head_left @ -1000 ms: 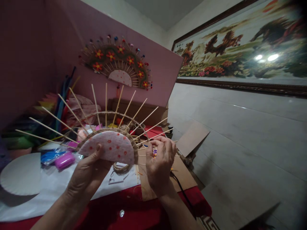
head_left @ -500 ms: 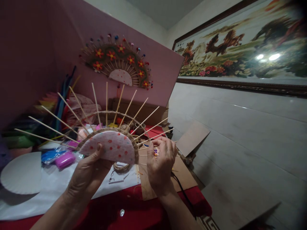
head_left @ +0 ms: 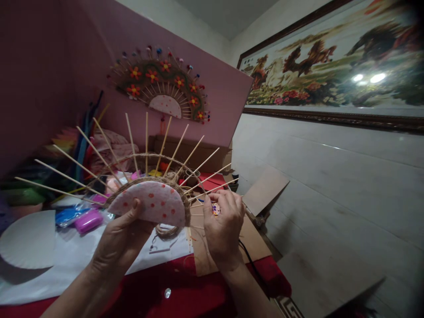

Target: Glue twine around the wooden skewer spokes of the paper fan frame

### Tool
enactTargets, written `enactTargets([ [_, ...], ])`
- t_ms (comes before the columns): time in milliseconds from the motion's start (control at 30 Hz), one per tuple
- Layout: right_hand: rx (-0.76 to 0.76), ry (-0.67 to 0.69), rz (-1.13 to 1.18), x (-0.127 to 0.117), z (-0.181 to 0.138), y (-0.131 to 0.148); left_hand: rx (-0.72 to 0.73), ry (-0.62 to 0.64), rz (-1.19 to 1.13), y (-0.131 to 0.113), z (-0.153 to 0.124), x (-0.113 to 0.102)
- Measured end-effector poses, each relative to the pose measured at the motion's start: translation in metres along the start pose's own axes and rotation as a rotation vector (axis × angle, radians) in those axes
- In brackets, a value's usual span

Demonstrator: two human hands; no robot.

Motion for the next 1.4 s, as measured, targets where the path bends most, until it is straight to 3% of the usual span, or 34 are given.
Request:
enactTargets([
  [1000,0.055,0.059,0.054,0.0049,0.0007,-0.0016,-0.009,0.037,0.027,0.0009,0.0038,-0.0050],
  [1400,0.053,0.017,0.073,0.0052,0.0013,-0.0021,-0.011,0.023,0.021,0.0007,0.0026,-0.0041],
])
Point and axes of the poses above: each hand's wrist, its own z-axis towards the middle knuckle, its own x-axis out of the palm, y = z × x, the point moved 4 cm from there along z, towards the middle knuckle, and after that the axes turned 4 degrees about y, right-handed, at the moved point
